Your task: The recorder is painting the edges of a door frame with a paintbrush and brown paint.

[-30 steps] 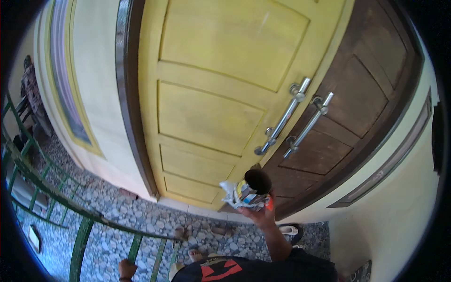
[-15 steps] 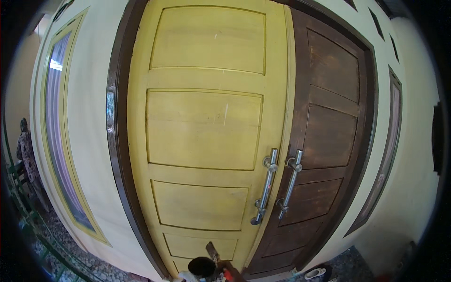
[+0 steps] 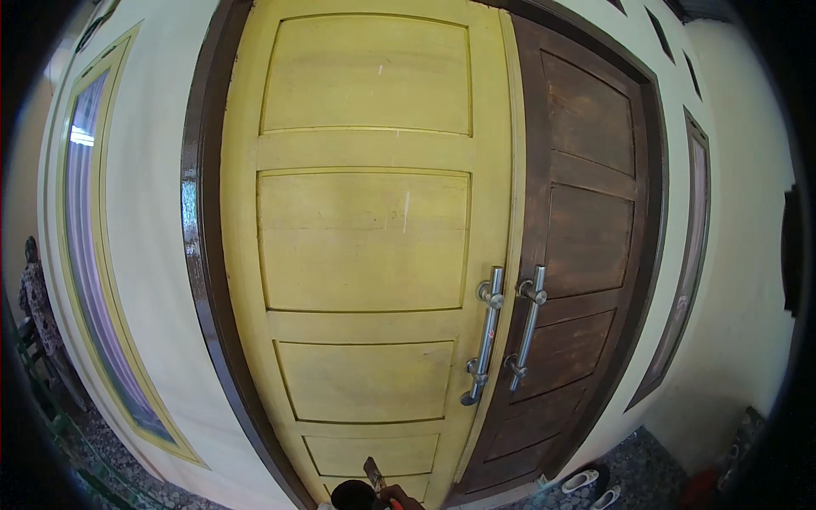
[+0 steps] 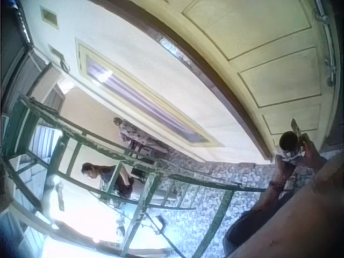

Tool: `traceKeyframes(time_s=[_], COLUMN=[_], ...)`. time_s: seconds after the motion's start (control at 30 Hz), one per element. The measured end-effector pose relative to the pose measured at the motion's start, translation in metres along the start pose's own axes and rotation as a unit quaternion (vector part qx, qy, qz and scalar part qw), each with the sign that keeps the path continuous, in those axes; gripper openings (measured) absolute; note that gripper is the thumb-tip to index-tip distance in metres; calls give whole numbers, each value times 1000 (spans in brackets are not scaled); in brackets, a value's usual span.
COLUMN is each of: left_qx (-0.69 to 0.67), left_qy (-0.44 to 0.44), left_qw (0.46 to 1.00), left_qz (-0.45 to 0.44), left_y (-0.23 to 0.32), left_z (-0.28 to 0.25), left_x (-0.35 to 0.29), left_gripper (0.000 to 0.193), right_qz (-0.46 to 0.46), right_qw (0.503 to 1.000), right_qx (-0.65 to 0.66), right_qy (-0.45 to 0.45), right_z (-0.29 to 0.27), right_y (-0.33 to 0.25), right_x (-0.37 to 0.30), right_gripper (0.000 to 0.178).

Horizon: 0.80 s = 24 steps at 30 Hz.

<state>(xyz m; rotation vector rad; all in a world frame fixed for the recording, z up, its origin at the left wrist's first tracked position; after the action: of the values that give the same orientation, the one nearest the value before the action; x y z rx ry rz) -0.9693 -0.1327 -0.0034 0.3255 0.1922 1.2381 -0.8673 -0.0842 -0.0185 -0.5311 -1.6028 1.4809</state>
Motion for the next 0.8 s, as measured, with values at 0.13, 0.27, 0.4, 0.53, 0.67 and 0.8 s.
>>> traceKeyframes(time_s=[0.13,0.27,0.4,0.53,0.67,0.8], left_qx=[-29,234,191,147,244,246], left_qy=[-163,42,114,147,131,150], left_qw=[985,960,962,966,945,942], left_qz=[-55,147,159,153,175,173], left_y=[11,29,42,50,61,59], left_z=[31,28,20,-2,-18,-32], left_x=[-5,6,17,28,39,34], left_gripper=[43,47,50,44,45,45], right_qz=[-18,-56,-95,-191,-333,-436], right_qw=[1000,976,968,931,801,755], right_qx=[10,-207,-230,-311,-490,-476], right_qy=[-11,-39,-21,-19,81,119], right_z=[1,-25,-61,-88,-99,-93], right_y=[-8,-59,-132,-241,-360,-439], right_x=[10,10,45,64,75,101], right_gripper=[58,72,15,15,28,30])
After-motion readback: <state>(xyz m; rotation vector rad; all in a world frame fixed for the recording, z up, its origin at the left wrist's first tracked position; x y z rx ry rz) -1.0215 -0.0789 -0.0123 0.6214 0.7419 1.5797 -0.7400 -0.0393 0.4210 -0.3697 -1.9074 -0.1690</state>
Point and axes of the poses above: each hand's wrist, its own x-axis towards the middle knuckle, its own z-axis out of the palm, y = z × x, the point moved 6 cm from there along x, towards the middle knuckle, and after that the axes turned 8 degrees about x, right-handed, at the moved point
